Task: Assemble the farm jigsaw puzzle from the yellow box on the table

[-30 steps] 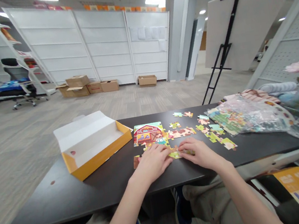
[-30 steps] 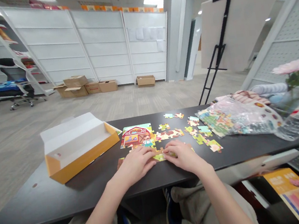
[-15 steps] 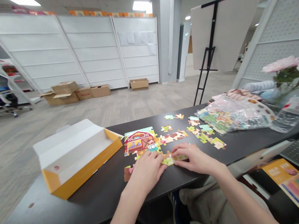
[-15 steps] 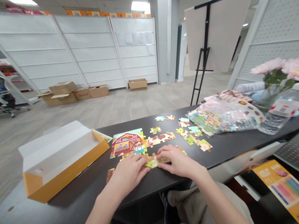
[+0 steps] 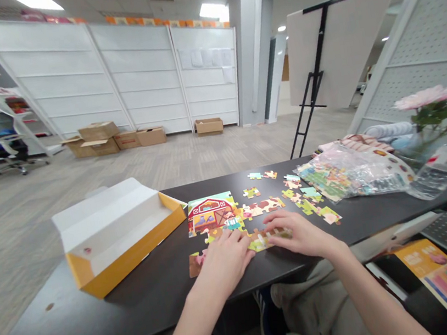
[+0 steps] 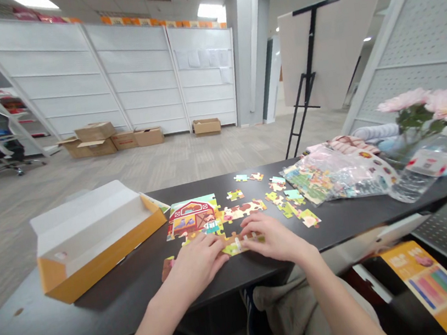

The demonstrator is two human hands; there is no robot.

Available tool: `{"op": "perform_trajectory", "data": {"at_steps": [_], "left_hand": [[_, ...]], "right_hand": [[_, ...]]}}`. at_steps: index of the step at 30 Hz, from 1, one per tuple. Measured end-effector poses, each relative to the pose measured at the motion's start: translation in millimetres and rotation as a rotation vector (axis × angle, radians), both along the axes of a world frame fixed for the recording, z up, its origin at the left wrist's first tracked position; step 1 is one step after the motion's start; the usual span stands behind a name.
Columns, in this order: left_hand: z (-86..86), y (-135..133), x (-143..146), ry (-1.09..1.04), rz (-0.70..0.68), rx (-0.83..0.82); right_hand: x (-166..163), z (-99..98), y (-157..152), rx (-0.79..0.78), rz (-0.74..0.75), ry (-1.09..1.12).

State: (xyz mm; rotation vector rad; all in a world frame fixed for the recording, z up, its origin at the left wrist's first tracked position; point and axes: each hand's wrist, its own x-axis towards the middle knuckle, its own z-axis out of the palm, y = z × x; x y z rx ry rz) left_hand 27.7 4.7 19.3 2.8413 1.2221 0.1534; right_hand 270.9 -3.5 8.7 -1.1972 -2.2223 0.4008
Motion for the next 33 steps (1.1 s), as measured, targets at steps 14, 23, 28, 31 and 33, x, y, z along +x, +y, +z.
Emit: {"op": "perform_trajectory", "data": {"at_steps": [14,23,28,31,33], "left_hand": [[1.7,3,-5,-0.077,-0.002,-0.032],[-0.2,10,-14,-0.196,-0.034,-0.149],[-1.8,11,-17,-0.227,-0.043,-0.165],[-3.9,10,-18,-0.230,-0.041,-0.158],[-5.6,11,-18,-0.228,-0.033,-0.156]], "right_hand": [[105,-4.4,153,0.008,-0.926,-0.267],[134,-3.6,141,-0.125,-0.944,-0.326],[132,5.5,127,-0.294,-0.718,-0.341],[128,9.0,118,-0.370,-0.639,-0.329],[125,11.1,115,-0.374,-0.636,-0.315]]}}
